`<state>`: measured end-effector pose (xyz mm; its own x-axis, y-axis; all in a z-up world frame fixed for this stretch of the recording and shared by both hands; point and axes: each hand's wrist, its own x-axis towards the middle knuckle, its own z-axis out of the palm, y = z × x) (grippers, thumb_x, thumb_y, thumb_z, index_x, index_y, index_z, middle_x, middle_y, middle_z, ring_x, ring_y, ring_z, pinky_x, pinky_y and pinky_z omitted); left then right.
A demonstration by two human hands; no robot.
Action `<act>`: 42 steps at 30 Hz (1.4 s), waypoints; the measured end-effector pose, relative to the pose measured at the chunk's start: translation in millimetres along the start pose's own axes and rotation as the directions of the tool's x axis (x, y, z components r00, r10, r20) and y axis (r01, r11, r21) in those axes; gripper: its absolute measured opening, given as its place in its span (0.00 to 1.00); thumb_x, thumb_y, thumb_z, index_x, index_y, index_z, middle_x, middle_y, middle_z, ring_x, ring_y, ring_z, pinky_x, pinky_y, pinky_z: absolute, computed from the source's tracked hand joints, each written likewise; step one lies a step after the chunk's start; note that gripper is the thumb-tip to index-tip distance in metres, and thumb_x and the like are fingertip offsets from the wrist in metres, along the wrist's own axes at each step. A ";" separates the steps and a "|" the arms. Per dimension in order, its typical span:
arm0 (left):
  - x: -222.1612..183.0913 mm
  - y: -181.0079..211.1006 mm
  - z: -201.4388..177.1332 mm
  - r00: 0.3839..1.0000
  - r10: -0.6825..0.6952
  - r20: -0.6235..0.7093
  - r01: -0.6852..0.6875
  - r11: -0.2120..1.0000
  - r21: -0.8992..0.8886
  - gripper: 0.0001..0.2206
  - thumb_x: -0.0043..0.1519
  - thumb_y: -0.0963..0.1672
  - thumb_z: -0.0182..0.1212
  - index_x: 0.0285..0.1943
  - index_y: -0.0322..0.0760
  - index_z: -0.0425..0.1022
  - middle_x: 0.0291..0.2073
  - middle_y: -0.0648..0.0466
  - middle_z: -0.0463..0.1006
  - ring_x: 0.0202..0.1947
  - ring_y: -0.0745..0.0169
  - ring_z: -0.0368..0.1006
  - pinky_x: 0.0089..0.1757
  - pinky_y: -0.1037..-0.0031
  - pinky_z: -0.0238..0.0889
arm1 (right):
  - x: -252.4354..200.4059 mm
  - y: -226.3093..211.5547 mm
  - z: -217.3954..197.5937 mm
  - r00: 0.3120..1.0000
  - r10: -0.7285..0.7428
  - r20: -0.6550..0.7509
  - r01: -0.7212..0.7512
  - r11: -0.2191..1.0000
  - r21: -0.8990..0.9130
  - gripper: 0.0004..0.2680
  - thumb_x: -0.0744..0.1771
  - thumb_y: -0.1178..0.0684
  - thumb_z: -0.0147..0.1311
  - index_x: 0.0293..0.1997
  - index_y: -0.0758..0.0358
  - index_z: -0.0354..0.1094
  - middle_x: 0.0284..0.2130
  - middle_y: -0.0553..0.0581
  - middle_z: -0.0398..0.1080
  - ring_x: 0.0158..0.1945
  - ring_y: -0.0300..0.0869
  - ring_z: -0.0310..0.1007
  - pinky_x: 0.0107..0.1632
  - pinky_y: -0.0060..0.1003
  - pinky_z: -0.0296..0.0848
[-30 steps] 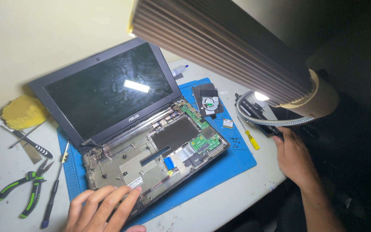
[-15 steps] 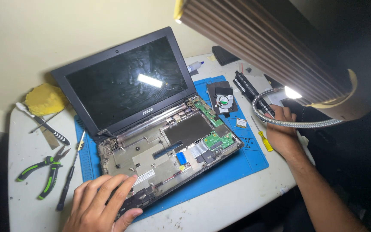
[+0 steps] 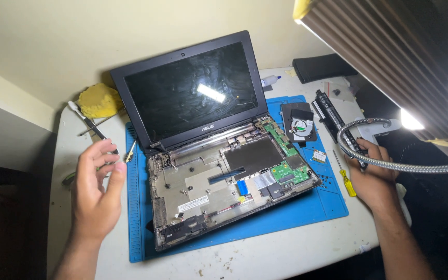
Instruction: Removing the motherboard and other internal components from a laptop chassis during a repair process.
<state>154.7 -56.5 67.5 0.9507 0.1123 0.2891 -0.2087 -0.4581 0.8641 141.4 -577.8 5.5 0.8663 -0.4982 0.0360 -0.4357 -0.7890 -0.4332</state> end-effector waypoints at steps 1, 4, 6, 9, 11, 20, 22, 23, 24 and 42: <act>7.2 -3.8 3.2 1.000 -0.001 -0.003 0.001 1.000 0.000 0.20 0.67 0.42 0.53 0.67 0.27 0.63 0.58 0.42 0.72 0.54 0.53 0.71 0.53 0.69 0.65 | -8.1 2.5 -0.6 1.000 -0.003 0.000 0.003 1.000 0.000 0.18 0.67 0.49 0.55 0.66 0.47 0.64 0.61 0.56 0.64 0.63 0.59 0.57 0.65 0.54 0.54; 31.2 -19.5 12.9 0.989 -0.138 -0.057 0.131 0.985 -0.113 0.16 0.70 0.44 0.49 0.65 0.36 0.64 0.61 0.45 0.70 0.59 0.59 0.67 0.59 0.70 0.59 | -37.8 6.0 0.0 0.968 -0.225 -0.110 0.215 0.972 -0.090 0.18 0.67 0.48 0.54 0.66 0.53 0.65 0.66 0.57 0.65 0.67 0.59 0.59 0.63 0.58 0.50; 48.0 -36.8 22.9 0.981 -0.178 -0.078 0.161 0.968 -0.191 0.16 0.70 0.44 0.50 0.65 0.35 0.64 0.63 0.46 0.69 0.68 0.59 0.63 0.65 0.72 0.55 | -65.6 5.6 1.0 0.959 -0.264 -0.103 0.255 0.963 -0.087 0.16 0.70 0.49 0.48 0.64 0.66 0.65 0.63 0.73 0.61 0.71 0.65 0.48 0.71 0.62 0.46; 67.7 -40.3 37.3 0.949 -0.311 -0.061 0.297 0.940 -0.169 0.21 0.69 0.48 0.49 0.70 0.37 0.61 0.69 0.44 0.66 0.70 0.55 0.62 0.65 0.69 0.53 | -107.2 -28.9 -14.6 0.967 -0.255 -0.017 0.255 0.964 0.078 0.17 0.69 0.52 0.45 0.65 0.61 0.61 0.60 0.61 0.68 0.59 0.58 0.61 0.61 0.51 0.59; 80.1 -59.6 51.1 0.941 -0.338 -0.027 0.326 0.924 -0.200 0.25 0.69 0.50 0.49 0.74 0.38 0.54 0.71 0.44 0.62 0.71 0.57 0.60 0.65 0.69 0.52 | -108.9 -43.6 -12.6 0.981 -0.168 0.097 0.132 0.944 0.302 0.17 0.69 0.50 0.42 0.66 0.60 0.58 0.61 0.58 0.69 0.52 0.50 0.69 0.53 0.45 0.67; 109.1 -123.0 75.9 0.938 -0.342 -0.059 0.313 0.906 -0.283 0.18 0.74 0.49 0.42 0.69 0.43 0.64 0.57 0.52 0.72 0.59 0.62 0.69 0.59 0.69 0.62 | -72.8 -91.9 1.8 0.828 -0.108 0.551 -0.529 0.177 0.830 0.20 0.72 0.50 0.31 0.71 0.72 0.57 0.59 0.72 0.68 0.58 0.55 0.69 0.59 0.56 0.71; 110.1 -139.9 76.1 0.959 -0.279 -0.058 0.251 0.924 -0.290 0.16 0.78 0.48 0.38 0.71 0.42 0.62 0.55 0.46 0.70 0.61 0.52 0.68 0.61 0.59 0.61 | -66.3 -89.7 9.8 0.832 -0.161 0.531 -0.504 0.183 0.844 0.20 0.72 0.49 0.34 0.70 0.72 0.57 0.57 0.73 0.68 0.52 0.54 0.70 0.52 0.55 0.75; 107.0 -129.9 77.7 0.960 -0.271 -0.068 0.236 0.918 -0.318 0.15 0.78 0.47 0.37 0.69 0.43 0.62 0.54 0.47 0.69 0.59 0.54 0.68 0.60 0.61 0.63 | -64.6 -91.9 11.4 0.810 -0.130 0.572 -0.554 0.152 0.819 0.20 0.71 0.50 0.37 0.69 0.73 0.58 0.55 0.78 0.67 0.50 0.59 0.72 0.50 0.60 0.76; 102.8 -120.4 79.3 0.961 -0.266 -0.078 0.224 0.911 -0.346 0.15 0.77 0.46 0.35 0.68 0.43 0.62 0.52 0.48 0.68 0.57 0.57 0.68 0.60 0.63 0.65 | -63.3 -93.7 13.1 0.783 -0.101 0.613 -0.603 0.119 0.789 0.19 0.71 0.51 0.40 0.68 0.75 0.59 0.53 0.83 0.66 0.48 0.64 0.73 0.48 0.65 0.76; 81.8 -70.0 65.8 0.938 -0.344 -0.046 0.187 0.614 -0.766 0.09 0.77 0.45 0.38 0.63 0.48 0.62 0.28 0.45 0.72 0.22 0.50 0.72 0.23 0.62 0.67 | -153.0 -138.2 -74.9 0.707 -0.613 0.353 -0.137 0.371 0.918 0.30 0.68 0.39 0.54 0.71 0.75 0.53 0.59 0.61 0.72 0.60 0.43 0.74 0.59 0.35 0.73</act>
<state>262.2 -73.3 3.5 0.9528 0.3035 -0.0066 -0.1260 0.4154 0.9009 50.8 -419.5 127.3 0.9657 0.2582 -0.0276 -0.0566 0.1056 -0.9928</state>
